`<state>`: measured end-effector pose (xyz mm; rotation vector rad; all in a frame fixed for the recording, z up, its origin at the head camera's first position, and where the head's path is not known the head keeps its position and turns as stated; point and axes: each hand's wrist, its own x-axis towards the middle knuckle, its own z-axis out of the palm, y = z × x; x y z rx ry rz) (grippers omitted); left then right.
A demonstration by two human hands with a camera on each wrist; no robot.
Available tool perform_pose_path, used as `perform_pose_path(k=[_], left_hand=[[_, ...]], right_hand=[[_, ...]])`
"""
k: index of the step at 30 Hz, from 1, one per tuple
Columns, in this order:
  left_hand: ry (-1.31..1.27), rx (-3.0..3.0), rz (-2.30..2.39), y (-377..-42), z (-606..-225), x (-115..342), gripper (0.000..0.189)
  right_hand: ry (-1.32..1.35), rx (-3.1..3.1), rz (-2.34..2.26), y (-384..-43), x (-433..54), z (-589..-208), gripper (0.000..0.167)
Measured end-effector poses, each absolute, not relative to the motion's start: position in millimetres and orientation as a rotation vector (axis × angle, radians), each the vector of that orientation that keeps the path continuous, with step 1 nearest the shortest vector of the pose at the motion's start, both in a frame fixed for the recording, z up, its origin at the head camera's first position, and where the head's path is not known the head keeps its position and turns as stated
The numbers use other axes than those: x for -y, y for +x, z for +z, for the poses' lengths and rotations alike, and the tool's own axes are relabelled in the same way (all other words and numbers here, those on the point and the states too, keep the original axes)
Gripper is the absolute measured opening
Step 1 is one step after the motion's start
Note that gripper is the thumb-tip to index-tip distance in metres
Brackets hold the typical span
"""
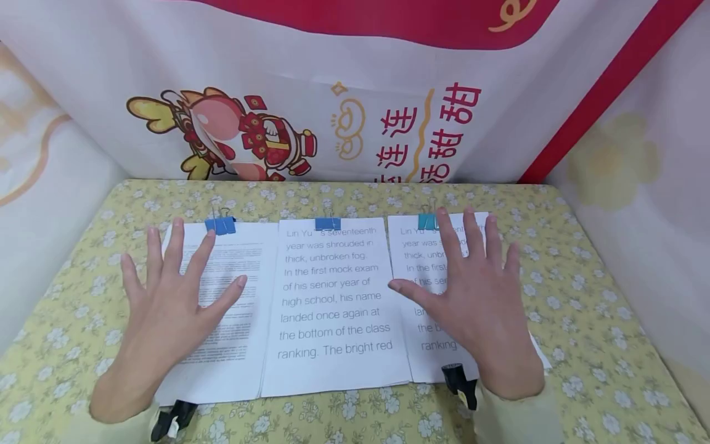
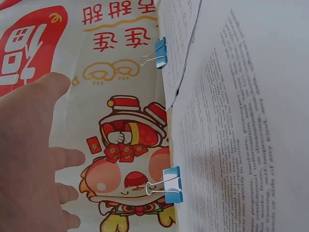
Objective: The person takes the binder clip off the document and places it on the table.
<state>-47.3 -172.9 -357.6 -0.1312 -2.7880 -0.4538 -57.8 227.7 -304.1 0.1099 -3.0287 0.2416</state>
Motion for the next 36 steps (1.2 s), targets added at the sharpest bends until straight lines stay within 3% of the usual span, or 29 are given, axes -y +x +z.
perform_pose_path(k=[11, 21, 28, 36], left_hand=[[-0.222, 2.974, -0.642, -62, -345, 123, 0.081], [-0.558, 3.036, -0.84, -80, -347, 41, 0.068], [-0.578, 3.053, -1.089, -96, -351, -6, 0.06], [-0.6, 3.093, -1.078, -102, -364, -43, 0.067]], right_hand=[[-0.075, 3.065, 0.35, -76, -250, -323, 0.109], [-0.307, 3.243, 0.488, -88, -291, -359, 0.111], [-0.32, 3.258, 0.549, -87, -308, -367, 0.113], [-0.418, 3.255, 0.532, -89, -318, -369, 0.11]])
